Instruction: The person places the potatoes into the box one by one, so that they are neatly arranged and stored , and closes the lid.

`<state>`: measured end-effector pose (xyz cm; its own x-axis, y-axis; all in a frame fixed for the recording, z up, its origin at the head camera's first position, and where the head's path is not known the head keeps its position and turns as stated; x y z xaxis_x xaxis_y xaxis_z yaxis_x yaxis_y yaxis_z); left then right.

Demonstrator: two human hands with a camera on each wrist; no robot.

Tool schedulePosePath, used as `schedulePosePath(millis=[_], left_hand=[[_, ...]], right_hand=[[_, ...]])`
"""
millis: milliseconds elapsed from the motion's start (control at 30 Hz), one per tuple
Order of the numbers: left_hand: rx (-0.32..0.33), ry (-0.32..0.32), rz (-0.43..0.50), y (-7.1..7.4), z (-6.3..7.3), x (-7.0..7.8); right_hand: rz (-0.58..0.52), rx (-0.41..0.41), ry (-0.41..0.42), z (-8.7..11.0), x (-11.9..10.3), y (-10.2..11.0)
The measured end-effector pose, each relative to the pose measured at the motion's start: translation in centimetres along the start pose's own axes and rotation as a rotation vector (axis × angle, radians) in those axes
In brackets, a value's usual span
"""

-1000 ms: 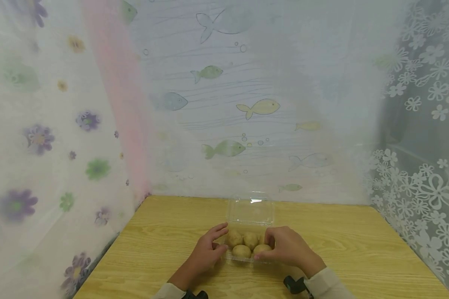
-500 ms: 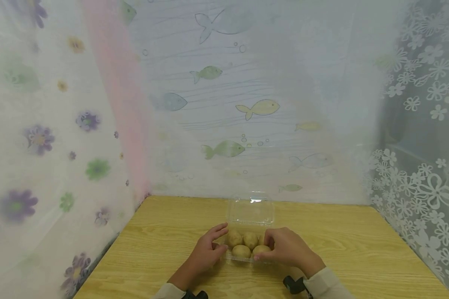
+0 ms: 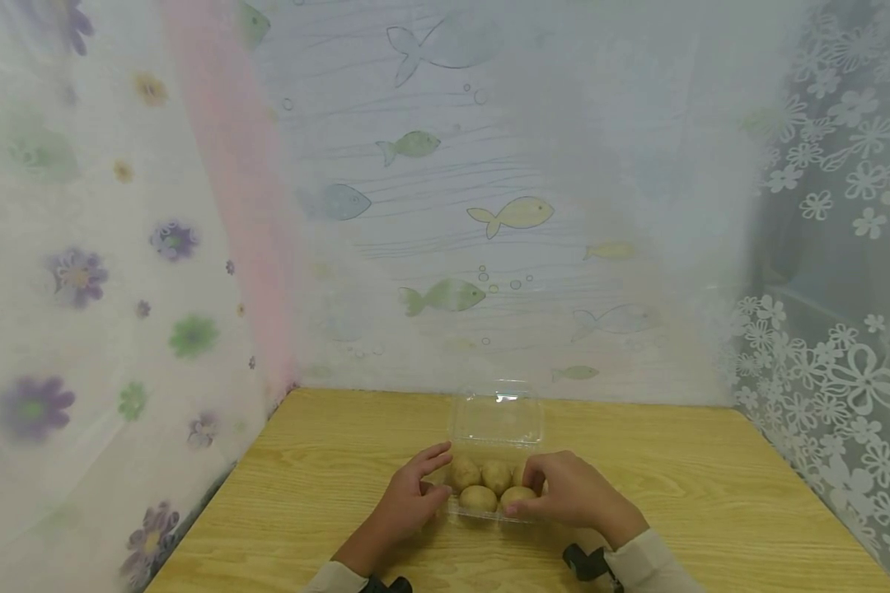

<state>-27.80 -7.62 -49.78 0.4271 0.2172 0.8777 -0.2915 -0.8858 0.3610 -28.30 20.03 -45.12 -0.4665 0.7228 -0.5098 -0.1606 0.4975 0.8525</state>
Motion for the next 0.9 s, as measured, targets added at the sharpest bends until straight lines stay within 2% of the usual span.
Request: schedulePosePath(millis=[233, 500, 900], left_hand=[[0.0, 0.009, 0.014, 0.01, 0.03, 0.22], [0.002, 0.014, -0.005, -0.04, 0.06, 0.53], [0.003, 0.004, -0.025, -0.06, -0.04, 0.22]], right_hand=[[-0.103, -0.071, 0.016, 0.13, -0.07, 0.38], [-0.108, -0.121, 0.052, 0.28, -0.17, 0.69], [-0.107, -0.111, 0.077, 0.22, -0.16, 0.57]])
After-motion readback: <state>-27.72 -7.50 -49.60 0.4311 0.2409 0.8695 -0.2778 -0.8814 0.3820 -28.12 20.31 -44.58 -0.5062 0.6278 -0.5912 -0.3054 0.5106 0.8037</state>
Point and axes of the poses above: each hand's wrist, its own z-axis away from the middle knuckle, its own y-axis out of the back of the hand, x = y × z, the point moved 3 cm from there along -z, towards the middle knuckle, and after that the axes turned 6 degrees about -y, right-handed, at the moved point
